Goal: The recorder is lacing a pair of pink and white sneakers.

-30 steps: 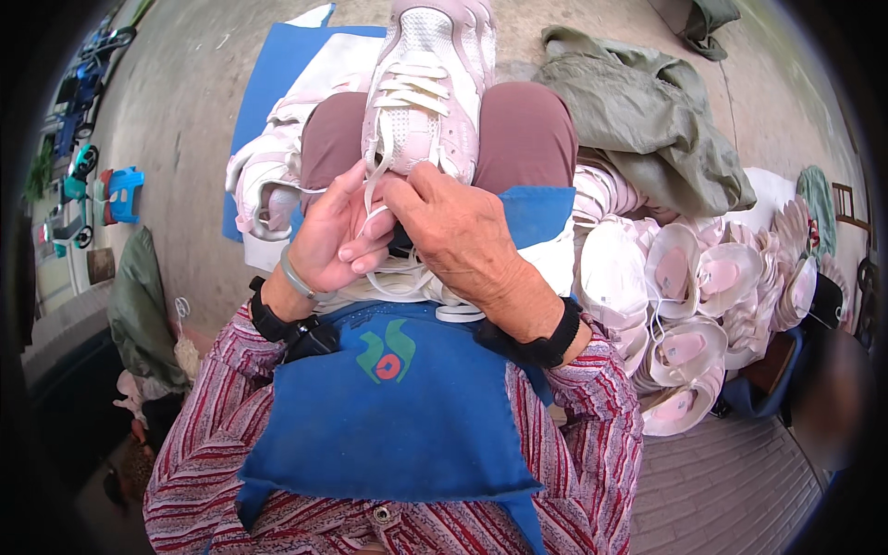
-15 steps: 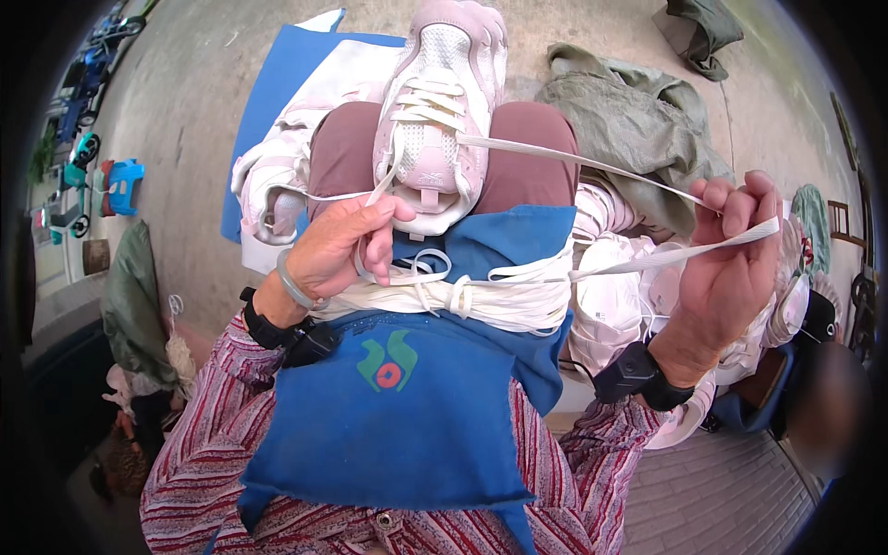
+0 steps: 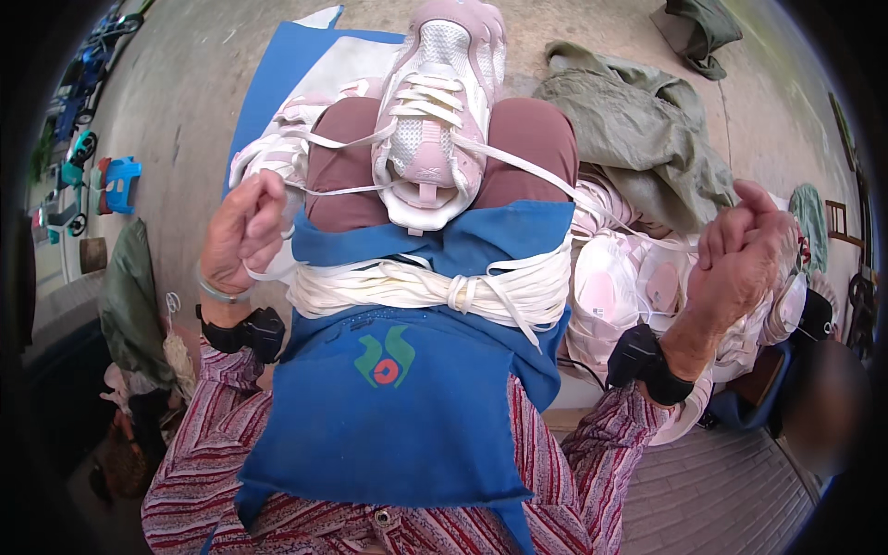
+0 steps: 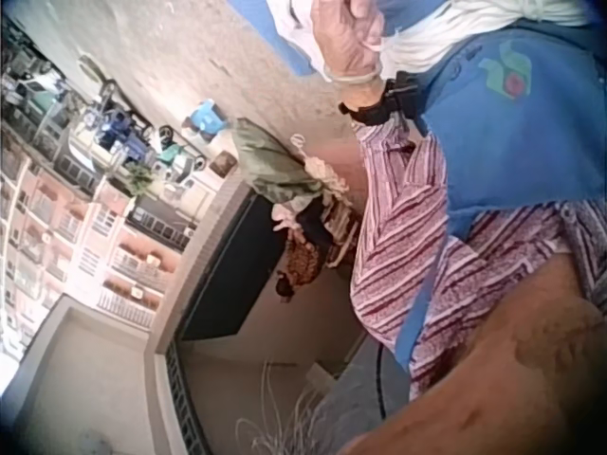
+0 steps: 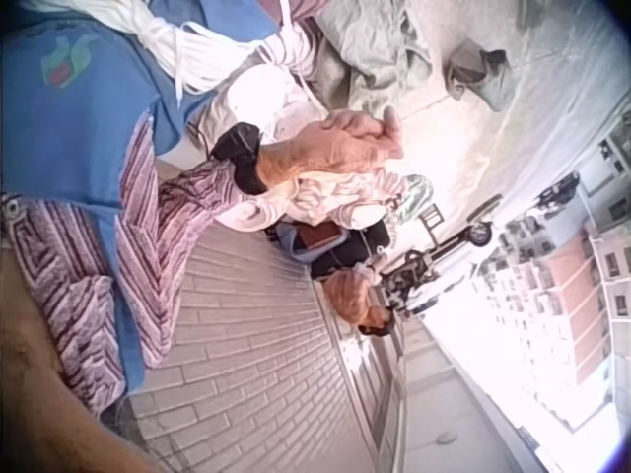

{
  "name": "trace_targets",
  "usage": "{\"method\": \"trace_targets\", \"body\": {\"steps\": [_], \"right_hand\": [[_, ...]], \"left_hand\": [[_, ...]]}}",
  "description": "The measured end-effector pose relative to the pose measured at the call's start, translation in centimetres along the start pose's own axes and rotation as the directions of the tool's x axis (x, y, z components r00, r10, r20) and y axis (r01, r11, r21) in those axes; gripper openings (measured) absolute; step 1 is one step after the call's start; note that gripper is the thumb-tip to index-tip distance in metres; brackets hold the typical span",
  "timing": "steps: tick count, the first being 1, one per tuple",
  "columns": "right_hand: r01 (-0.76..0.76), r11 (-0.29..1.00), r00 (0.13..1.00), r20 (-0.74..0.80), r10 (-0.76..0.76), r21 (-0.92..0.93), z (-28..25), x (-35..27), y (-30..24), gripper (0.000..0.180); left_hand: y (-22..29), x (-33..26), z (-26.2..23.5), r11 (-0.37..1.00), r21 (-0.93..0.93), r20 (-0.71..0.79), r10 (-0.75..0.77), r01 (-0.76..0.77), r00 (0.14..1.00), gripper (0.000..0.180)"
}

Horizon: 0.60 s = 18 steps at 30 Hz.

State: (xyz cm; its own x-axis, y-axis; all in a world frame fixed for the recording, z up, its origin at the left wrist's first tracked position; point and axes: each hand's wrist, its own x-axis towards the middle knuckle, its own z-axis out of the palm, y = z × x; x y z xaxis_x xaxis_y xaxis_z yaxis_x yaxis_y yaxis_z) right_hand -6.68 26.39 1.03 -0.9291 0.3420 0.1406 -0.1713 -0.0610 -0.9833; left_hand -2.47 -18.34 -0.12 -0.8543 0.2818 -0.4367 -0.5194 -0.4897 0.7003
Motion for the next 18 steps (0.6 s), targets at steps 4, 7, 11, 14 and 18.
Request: {"method": "trace_targets", "body": {"steps": [4, 7, 11, 14, 18], "right_hand": [[0.393, 0.797, 0.821, 0.565, -0.08, -0.458, 10.1, -4.4, 1.6, 0.019], [0.549, 0.703, 0.719, 0.684, -0.121, -0.453, 12.7, -5.4, 4.0, 0.019], [0.543, 0.664, 0.693, 0.721, -0.009, -0.514, 13.1, -5.3, 4.6, 0.024], [0.503, 0.727, 0.687, 0.726, -0.009, -0.467, 13.1, -5.1, 4.6, 0.026], [0.479, 0.739, 0.684, 0.729, 0.024, -0.474, 13.3, -5.3, 3.8, 0.03]], "left_hand": [[-5.0, 2.5, 3.5, 0.936, 0.26, -0.008, -0.243, 0.236, 0.97, 0.045], [-6.4, 3.7, 5.1, 0.943, 0.215, -0.049, -0.249, 0.254, 0.967, 0.049], [-7.3, 4.6, 6.1, 0.973, 0.062, 0.0, -0.223, 0.223, 0.975, 0.044], [-7.8, 5.4, 6.7, 0.965, -0.138, -0.032, -0.231, 0.225, 0.972, 0.026], [-8.5, 6.5, 7.3, 0.949, -0.234, -0.102, -0.239, 0.211, 0.966, 0.028]]}}
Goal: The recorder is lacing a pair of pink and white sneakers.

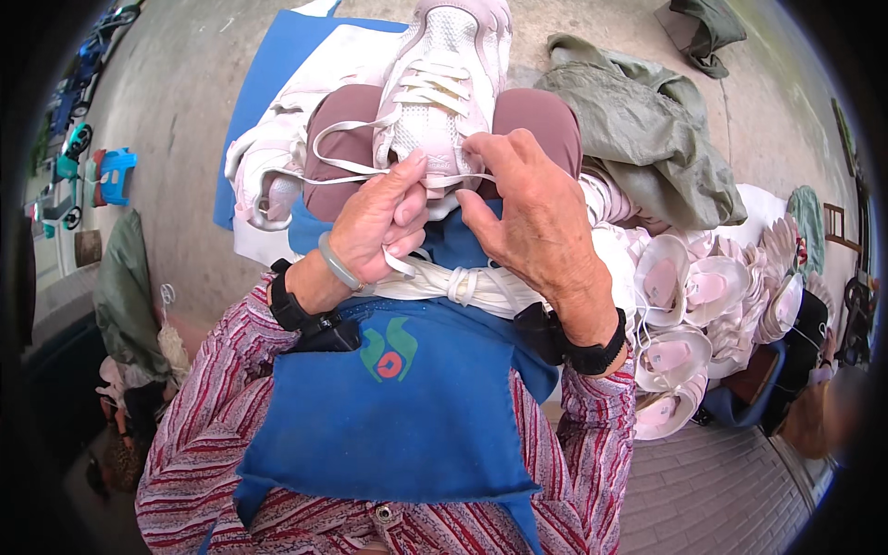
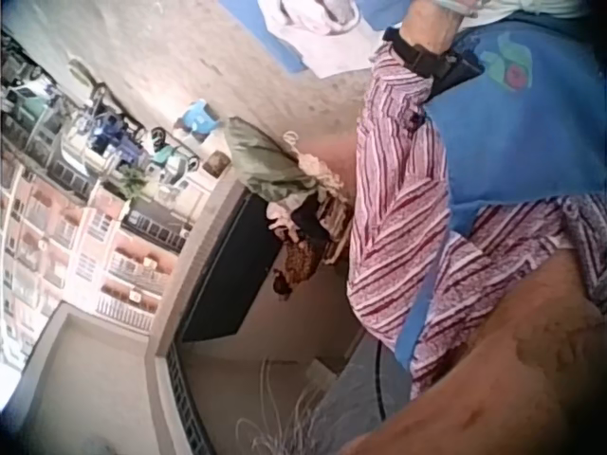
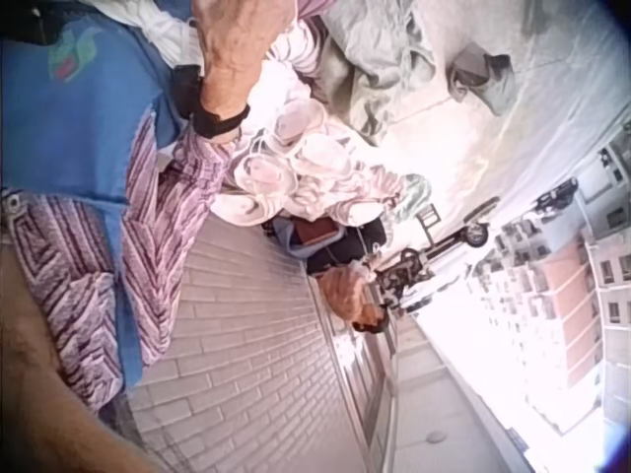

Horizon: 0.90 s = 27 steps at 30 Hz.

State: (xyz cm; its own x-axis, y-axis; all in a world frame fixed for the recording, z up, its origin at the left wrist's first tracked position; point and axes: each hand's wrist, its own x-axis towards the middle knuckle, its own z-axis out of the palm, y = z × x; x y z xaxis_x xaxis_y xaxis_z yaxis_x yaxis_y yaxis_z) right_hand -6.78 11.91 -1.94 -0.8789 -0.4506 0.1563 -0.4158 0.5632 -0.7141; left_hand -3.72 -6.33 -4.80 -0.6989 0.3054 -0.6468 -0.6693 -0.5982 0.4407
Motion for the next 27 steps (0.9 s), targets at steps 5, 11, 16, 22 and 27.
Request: {"method": "trace_targets", "body": {"steps": [5, 11, 16, 22, 27], "right_hand": [[0.072, 0.994, 0.995, -0.056, -0.077, -0.086, 0.6, -0.2, 0.5, 0.032], [0.178, 0.977, 0.983, -0.013, -0.181, -0.118, 1.0, 0.2, -0.3, 0.027], [0.234, 0.955, 0.971, -0.01, -0.24, -0.181, 1.2, 0.2, -0.2, 0.022], [-0.228, 0.828, 0.943, -0.097, 0.319, 0.513, 0.3, 0.9, -0.1, 0.013], [-0.062, 0.98, 0.974, -0.205, 0.101, 0.188, 1.2, 1.6, 0.7, 0.022]], "left_hand": [[0.5, -0.4, -0.6, 0.995, 0.098, 0.025, 0.01, -0.012, 1.0, 0.029], [0.8, -1.0, -0.8, 0.997, 0.075, 0.065, 0.011, -0.016, 0.998, 0.027], [0.8, -0.9, -1.4, 0.999, 0.043, 0.07, 0.003, -0.006, 0.998, 0.025], [0.3, -0.6, -1.1, 0.994, -0.109, 0.148, 0.038, -0.022, 0.988, 0.024], [-0.1, 0.1, -1.5, 0.983, -0.183, 0.189, 0.053, -0.018, 0.981, 0.022]]}}
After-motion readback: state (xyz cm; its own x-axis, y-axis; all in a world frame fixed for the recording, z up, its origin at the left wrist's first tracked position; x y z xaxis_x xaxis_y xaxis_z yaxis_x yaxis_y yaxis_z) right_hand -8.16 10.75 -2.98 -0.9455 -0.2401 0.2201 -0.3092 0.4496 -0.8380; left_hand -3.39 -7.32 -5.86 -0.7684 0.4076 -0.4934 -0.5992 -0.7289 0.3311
